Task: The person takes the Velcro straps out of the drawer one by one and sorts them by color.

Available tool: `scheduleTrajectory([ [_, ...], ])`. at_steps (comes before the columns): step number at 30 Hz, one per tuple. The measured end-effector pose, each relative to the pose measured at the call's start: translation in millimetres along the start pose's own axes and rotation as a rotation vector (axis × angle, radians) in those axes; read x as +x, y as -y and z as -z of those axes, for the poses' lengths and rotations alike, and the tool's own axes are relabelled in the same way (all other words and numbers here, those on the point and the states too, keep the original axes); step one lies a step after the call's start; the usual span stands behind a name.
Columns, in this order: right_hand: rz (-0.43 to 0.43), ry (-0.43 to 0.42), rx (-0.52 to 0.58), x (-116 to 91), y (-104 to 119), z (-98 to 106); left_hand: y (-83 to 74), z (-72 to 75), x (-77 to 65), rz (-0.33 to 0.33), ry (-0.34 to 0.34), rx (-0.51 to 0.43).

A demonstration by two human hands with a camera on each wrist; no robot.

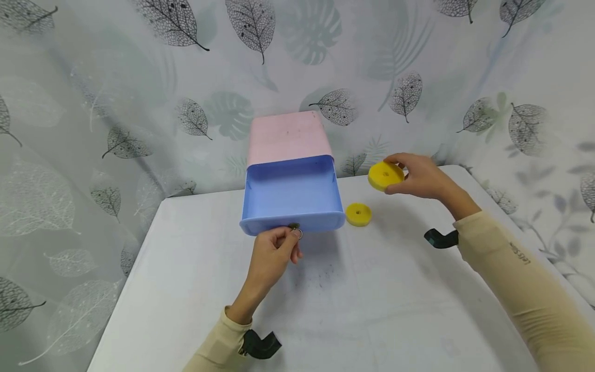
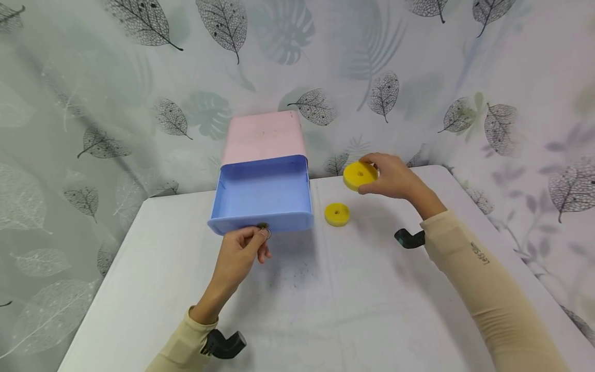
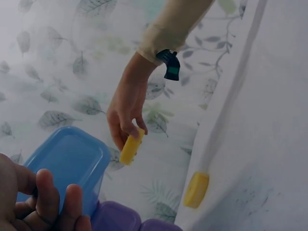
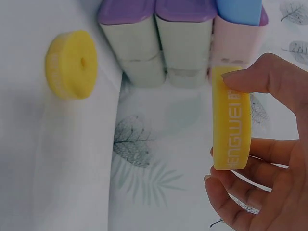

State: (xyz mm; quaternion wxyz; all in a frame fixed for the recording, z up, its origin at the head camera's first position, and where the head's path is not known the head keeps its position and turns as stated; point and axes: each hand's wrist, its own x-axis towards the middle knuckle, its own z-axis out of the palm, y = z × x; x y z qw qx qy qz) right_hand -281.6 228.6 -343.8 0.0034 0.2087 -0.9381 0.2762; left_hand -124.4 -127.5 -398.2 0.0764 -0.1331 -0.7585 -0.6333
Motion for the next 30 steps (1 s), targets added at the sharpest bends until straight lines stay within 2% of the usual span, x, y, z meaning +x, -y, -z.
scheduleTrajectory([
  [12,-0.022,0.025,-0.008,-4.9,-23.3,-11.9,-5.3,0.9,9.2,-0.010,-0.017,-0.005],
  [30,-0.085,0.068,0.006,-10.5,-48.7,-34.6,-4.6,0.2,24.4,-0.008,-0.043,-0.001],
])
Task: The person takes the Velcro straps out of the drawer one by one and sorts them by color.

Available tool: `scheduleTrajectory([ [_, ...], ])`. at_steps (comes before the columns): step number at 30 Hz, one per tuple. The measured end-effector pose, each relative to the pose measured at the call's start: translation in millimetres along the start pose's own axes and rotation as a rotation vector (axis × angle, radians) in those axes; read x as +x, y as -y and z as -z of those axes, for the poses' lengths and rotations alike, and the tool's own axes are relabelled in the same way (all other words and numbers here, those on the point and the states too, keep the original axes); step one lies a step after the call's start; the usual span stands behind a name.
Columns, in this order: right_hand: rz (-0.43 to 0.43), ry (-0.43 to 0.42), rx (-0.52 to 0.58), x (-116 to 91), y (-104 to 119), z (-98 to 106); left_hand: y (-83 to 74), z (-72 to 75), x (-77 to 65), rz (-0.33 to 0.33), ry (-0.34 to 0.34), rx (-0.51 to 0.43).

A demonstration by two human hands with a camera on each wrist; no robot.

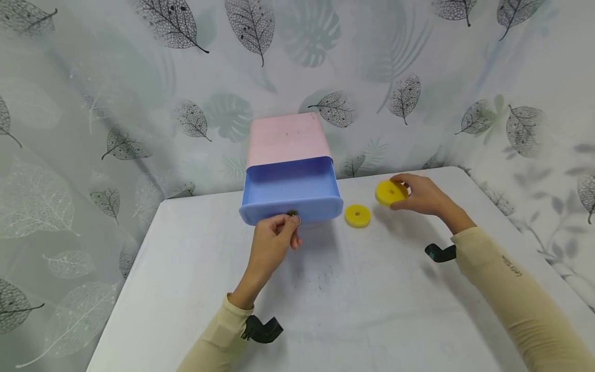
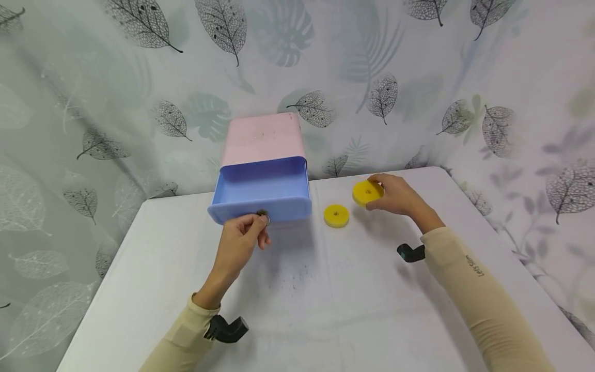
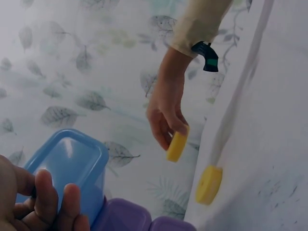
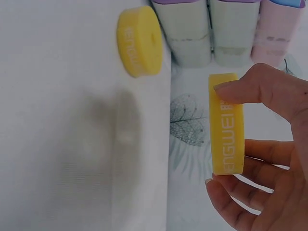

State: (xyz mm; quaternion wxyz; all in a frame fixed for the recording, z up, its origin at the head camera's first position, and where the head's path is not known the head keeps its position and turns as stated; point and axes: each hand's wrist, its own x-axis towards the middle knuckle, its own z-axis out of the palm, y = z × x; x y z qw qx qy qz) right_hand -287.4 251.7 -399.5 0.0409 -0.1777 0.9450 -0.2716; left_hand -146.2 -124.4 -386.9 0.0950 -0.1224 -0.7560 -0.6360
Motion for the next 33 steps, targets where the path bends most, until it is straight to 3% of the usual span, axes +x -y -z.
scheduleTrajectory([
  [33,-0.022,0.109,-0.020,-2.8,-18.4,-38.7,2.5,-0.9,32.2,-0.016,-0.030,-0.009],
])
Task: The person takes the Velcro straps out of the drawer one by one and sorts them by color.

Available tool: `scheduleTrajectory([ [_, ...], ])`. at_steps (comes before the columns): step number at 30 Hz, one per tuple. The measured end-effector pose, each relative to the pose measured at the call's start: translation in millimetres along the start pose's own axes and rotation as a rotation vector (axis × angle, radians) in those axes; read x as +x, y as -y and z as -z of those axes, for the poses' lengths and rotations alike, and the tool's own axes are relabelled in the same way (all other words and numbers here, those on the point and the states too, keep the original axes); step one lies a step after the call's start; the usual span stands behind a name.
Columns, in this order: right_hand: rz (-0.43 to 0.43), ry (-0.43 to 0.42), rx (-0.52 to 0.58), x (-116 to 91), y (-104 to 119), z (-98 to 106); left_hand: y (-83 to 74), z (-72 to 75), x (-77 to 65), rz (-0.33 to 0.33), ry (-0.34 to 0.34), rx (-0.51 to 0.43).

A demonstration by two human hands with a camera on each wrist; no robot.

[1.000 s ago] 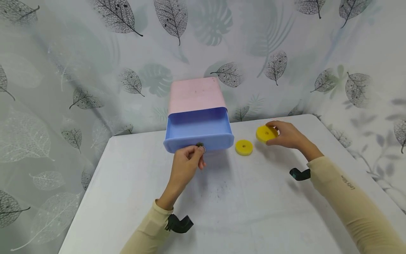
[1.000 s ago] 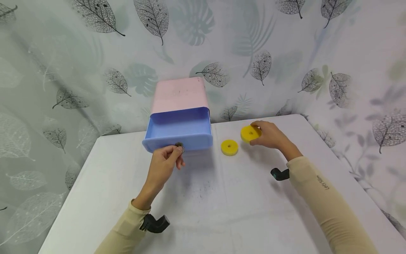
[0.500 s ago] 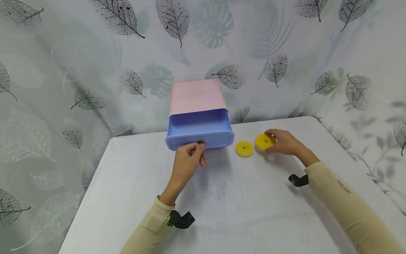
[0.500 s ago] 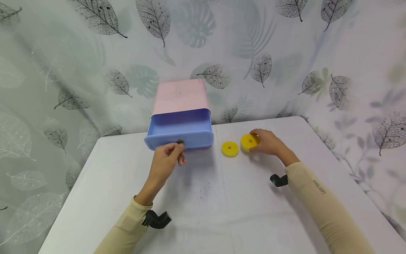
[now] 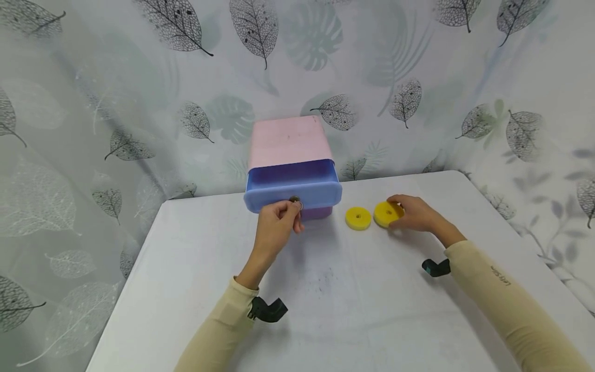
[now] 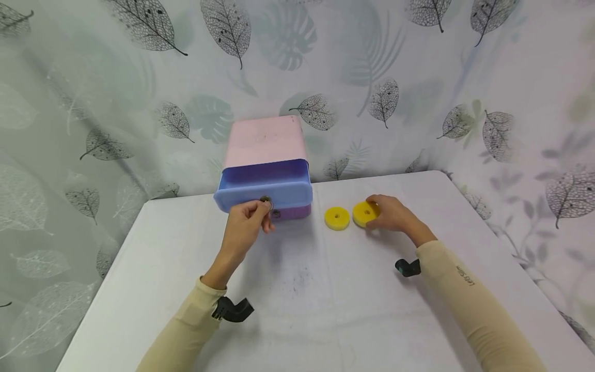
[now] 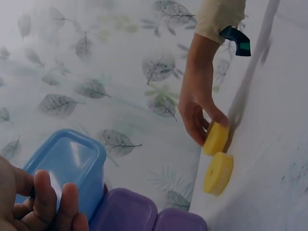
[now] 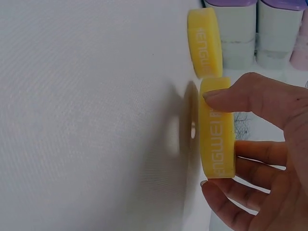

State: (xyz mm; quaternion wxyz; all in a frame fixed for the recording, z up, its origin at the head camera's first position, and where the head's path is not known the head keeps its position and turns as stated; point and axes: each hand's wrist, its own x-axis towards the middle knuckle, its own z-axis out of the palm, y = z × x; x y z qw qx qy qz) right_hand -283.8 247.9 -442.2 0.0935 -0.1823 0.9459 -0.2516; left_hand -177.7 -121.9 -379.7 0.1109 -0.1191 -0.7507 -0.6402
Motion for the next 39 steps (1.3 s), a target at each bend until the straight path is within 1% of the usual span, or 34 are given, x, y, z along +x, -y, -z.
scheduleTrajectory([
  [12,-0.013,0.009,0.003,1.0,-4.9,-7.1,2.1,-1.8,17.8,0.040,-0.025,-0.009],
  [16,-0.008,0.023,0.008,0.8,-5.6,-9.6,3.0,-2.5,22.0,0.062,-0.035,-0.022],
  [23,-0.031,0.032,0.009,0.4,-4.3,-9.0,6.4,-2.7,29.3,0.084,-0.064,-0.041],
  [26,-0.026,0.048,-0.006,-1.7,-0.4,-7.3,8.8,-3.1,33.0,0.086,-0.065,-0.044],
  [29,-0.005,0.042,-0.031,-4.4,5.9,-6.4,10.1,-3.8,36.5,0.083,-0.063,-0.046],
  [33,0.047,-0.006,-0.047,-7.6,18.2,-5.8,10.4,-4.8,40.8,0.083,-0.065,-0.053],
  [39,0.111,-0.078,-0.027,-12.9,41.9,-3.0,13.0,-5.3,47.0,0.076,-0.071,-0.061],
])
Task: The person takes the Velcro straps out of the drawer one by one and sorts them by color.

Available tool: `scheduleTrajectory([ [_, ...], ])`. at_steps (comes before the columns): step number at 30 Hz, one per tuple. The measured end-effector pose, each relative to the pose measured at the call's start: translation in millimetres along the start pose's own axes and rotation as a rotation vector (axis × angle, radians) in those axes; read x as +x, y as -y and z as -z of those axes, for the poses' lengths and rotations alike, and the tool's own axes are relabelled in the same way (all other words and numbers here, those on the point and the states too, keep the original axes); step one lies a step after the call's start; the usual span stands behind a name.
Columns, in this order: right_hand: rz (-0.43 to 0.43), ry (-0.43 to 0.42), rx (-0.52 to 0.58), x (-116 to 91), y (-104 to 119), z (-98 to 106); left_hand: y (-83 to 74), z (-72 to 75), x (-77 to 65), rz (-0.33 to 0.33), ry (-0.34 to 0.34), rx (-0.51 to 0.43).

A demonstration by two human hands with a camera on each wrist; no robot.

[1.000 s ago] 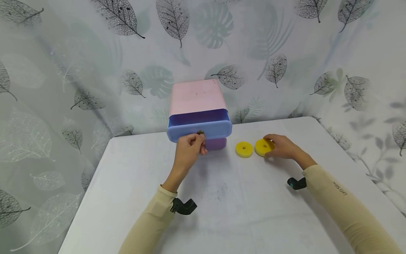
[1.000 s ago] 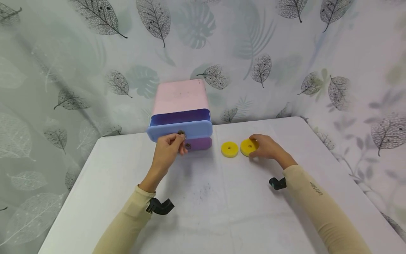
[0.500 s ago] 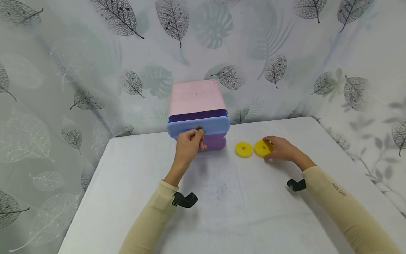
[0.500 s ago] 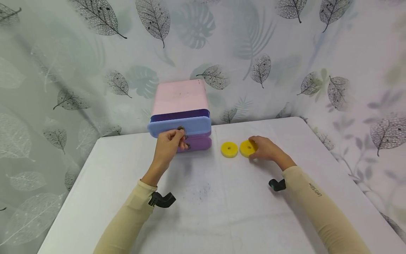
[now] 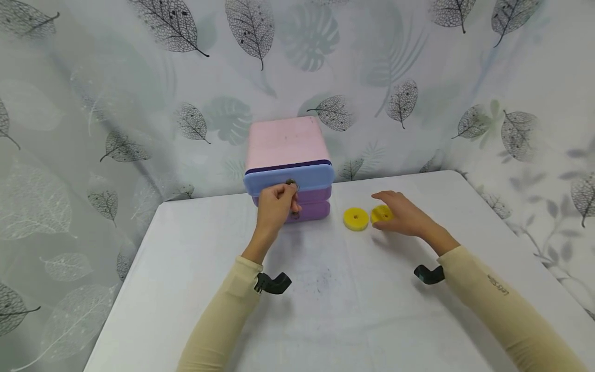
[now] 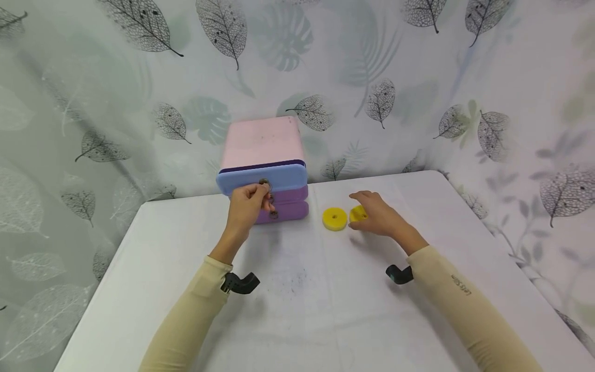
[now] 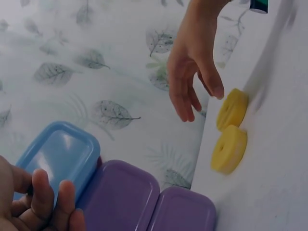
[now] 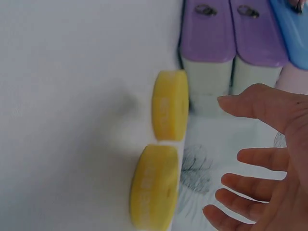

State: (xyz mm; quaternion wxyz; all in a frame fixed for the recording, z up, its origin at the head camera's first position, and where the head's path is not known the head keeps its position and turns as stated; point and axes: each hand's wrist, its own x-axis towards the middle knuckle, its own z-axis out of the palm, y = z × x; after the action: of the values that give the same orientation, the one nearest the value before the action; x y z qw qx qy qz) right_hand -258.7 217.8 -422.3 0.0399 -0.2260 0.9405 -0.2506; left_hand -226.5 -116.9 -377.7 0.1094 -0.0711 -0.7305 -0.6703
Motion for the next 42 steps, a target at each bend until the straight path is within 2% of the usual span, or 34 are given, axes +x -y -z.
scheduleTrajectory([
  [5,0.050,-0.031,0.023,-1.4,20.5,1.1,3.3,0.9,5.2,-0.013,0.000,0.024],
  [14,0.105,-0.028,0.036,-0.8,50.1,1.9,1.4,1.5,14.8,-0.006,-0.016,0.083],
  [27,0.208,-0.037,0.072,4.9,86.9,3.6,0.0,1.7,21.8,0.038,-0.004,0.065],
  [37,0.315,-0.086,0.089,14.9,104.2,4.9,6.4,5.4,18.6,0.056,-0.008,0.145],
  [42,0.359,-0.103,0.092,21.0,110.3,5.9,16.2,12.0,12.2,0.053,0.010,0.251],
])
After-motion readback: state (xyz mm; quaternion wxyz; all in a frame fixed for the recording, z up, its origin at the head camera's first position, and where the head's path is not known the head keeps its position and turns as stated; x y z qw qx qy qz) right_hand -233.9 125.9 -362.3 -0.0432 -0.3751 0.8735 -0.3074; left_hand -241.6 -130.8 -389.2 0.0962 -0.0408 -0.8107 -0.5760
